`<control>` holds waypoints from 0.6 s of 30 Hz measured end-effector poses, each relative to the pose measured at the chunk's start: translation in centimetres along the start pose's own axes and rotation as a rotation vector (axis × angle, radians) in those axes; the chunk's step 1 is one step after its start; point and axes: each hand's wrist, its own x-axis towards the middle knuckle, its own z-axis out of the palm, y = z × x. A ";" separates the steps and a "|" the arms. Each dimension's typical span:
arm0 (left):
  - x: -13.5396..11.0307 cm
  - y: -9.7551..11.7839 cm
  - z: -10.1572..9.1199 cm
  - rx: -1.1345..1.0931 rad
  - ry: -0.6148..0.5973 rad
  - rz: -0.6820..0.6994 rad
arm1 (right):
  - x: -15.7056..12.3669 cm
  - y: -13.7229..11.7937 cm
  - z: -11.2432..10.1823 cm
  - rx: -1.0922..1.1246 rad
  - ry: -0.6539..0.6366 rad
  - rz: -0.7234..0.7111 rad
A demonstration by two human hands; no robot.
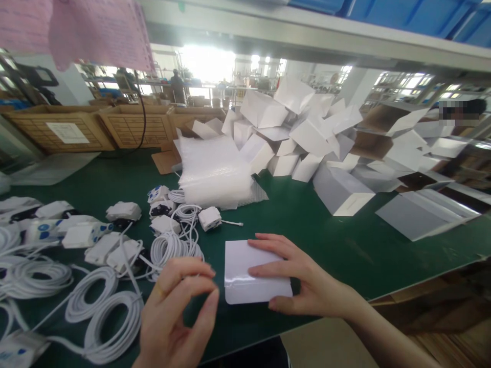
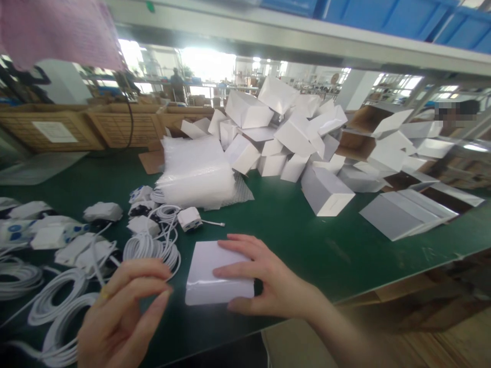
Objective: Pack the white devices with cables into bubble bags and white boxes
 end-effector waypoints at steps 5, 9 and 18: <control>1.6 -2.0 0.9 0.060 -0.367 0.095 | 0.3 0.1 0.7 -0.049 0.040 -0.084; 1.8 -2.8 1.7 0.105 -0.389 0.175 | 0.1 0.4 1.6 -0.054 0.156 -0.147; 1.4 -1.9 1.5 0.137 -0.384 0.191 | 0.4 0.1 -0.1 0.101 0.085 -0.133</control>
